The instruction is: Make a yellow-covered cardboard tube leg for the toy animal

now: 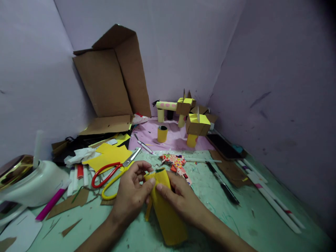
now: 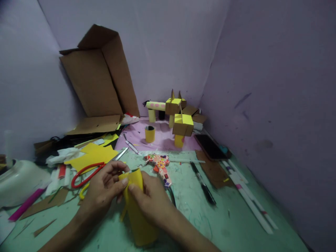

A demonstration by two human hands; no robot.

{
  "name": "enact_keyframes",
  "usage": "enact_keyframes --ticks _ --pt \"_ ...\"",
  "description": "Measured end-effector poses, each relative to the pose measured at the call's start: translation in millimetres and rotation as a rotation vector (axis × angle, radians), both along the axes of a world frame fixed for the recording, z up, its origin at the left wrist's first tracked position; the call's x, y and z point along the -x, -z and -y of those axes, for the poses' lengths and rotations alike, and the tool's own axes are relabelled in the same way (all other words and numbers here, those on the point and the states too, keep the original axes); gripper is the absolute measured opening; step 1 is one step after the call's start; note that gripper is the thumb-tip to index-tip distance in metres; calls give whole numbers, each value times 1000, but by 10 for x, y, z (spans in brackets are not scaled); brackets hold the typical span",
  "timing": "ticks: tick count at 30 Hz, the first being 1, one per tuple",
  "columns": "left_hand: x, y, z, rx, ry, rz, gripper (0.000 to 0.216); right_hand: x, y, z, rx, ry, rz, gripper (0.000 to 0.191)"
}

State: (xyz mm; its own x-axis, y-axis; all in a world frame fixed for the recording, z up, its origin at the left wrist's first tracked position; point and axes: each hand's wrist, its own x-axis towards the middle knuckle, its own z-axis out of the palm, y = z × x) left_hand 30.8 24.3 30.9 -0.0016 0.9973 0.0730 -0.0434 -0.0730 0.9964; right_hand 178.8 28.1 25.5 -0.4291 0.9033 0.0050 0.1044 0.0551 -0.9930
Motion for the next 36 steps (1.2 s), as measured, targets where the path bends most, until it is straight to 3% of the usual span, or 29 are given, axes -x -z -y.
enact_keyframes --ticks 26,36 --pt "-5 -85 -19 70 2 -30 29 10 -48 -20 138 -31 -112 21" --pt "66 -105 -29 67 80 -97 24 -16 -14 -50 151 -56 -151 21"
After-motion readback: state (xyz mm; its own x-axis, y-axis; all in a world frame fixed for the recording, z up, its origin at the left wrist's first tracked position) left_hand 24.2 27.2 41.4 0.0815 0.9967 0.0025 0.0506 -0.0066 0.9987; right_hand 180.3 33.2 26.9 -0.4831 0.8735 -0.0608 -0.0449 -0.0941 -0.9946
